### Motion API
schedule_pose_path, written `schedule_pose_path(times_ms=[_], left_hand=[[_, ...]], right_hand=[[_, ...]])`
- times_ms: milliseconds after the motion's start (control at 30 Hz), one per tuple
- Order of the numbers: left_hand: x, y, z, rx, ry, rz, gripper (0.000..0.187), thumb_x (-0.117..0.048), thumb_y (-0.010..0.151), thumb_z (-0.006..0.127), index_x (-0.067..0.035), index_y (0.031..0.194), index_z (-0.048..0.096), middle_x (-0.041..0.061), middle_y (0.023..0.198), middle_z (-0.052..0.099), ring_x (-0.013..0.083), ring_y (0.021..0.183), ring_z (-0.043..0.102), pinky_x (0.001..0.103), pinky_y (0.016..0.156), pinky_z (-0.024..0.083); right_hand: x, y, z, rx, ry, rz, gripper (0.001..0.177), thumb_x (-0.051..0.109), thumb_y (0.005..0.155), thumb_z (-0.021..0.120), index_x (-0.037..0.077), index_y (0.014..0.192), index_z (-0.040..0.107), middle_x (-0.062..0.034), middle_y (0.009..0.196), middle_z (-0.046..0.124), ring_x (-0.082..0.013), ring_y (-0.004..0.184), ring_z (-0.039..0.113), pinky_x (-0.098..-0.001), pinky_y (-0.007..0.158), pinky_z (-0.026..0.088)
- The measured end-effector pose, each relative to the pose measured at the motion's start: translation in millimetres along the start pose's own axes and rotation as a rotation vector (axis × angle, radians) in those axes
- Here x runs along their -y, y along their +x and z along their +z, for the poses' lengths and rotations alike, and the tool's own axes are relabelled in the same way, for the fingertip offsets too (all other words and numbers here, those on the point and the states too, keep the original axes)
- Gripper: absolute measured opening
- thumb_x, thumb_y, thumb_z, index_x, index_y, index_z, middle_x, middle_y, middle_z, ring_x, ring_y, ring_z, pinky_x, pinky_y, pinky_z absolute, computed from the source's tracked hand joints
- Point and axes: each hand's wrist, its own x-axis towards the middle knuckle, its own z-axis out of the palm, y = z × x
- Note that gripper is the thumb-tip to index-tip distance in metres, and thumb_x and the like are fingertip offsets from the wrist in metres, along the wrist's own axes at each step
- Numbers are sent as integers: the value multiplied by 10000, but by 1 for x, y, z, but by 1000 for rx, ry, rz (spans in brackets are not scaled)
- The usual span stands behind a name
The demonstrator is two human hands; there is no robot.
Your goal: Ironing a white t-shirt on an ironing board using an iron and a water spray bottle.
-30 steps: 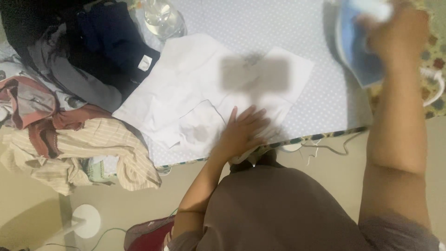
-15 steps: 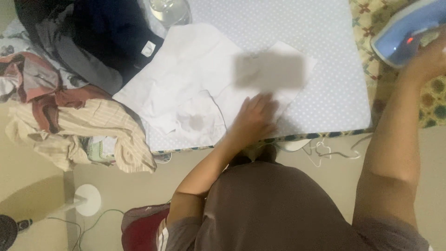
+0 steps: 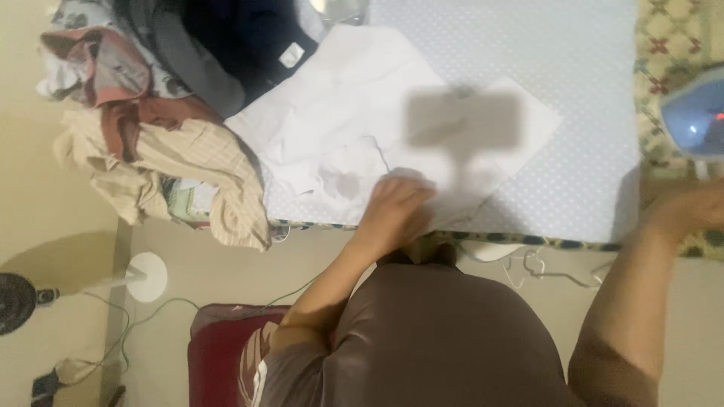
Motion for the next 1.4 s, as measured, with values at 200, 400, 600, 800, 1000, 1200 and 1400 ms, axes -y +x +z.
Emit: schedule_pose_path(times_ms=[200,400,600,800,1000,1200,1400], left_hand=[[46,-91,60,-703,-135,-114,101,-186,976,715,-138,939,635,48,993,709,186,846,661,321,747,524],[42,-137,51,-583,-154,-166,220,-148,918,798,-63,775,654,40,711,612,193,632,568,342,578,443],[35,-134,35,-472,-401,-372,221,-213,890,804,-14,877,709,73,798,679,162,600,622,294,521,498],[34,-103,33,-487,-365,-420,1276,-507,686,905,45,1500,92,321,1355,352,356,1145,513,451,951,495],[-31,22,-17,-140,-914,-262,861,-337,822,794,58,1455,364,253,1473,454,345,1310,568,432,988,550],[-38,94,-61,-116,-756,-58,588,-234,895,735,23,1375,513,212,1334,589,323,1198,636,424,986,564],[-39,153,-133,-126,-557,165,313,-112,983,663,-16,1279,693,166,1167,753,299,1063,718,415,985,580]], right_hand=[[212,71,105,124,126,11,268,240,1099,638,61,1290,585,-148,1191,607,-257,1072,564,-435,919,465],[345,105,189,1099,119,-16,403,468,949,638,85,1057,698,-111,920,737,-238,751,673,-406,679,597],[397,102,224,1061,287,24,903,338,843,734,51,1548,250,-183,981,672,-299,742,676,-460,694,573],[456,133,167,559,736,-230,773,142,808,763,23,1467,378,-234,1296,562,-377,939,656,-471,761,590],[456,169,86,574,1169,371,354,246,937,678,79,1232,578,-151,940,717,-214,680,690,-368,526,544],[400,181,36,-299,725,-117,153,152,1152,644,6,1148,599,-69,1107,585,-159,987,575,-290,891,493],[331,193,-52,-337,648,-33,131,134,1141,642,12,1152,597,-70,1077,599,-160,954,596,-295,865,513]])
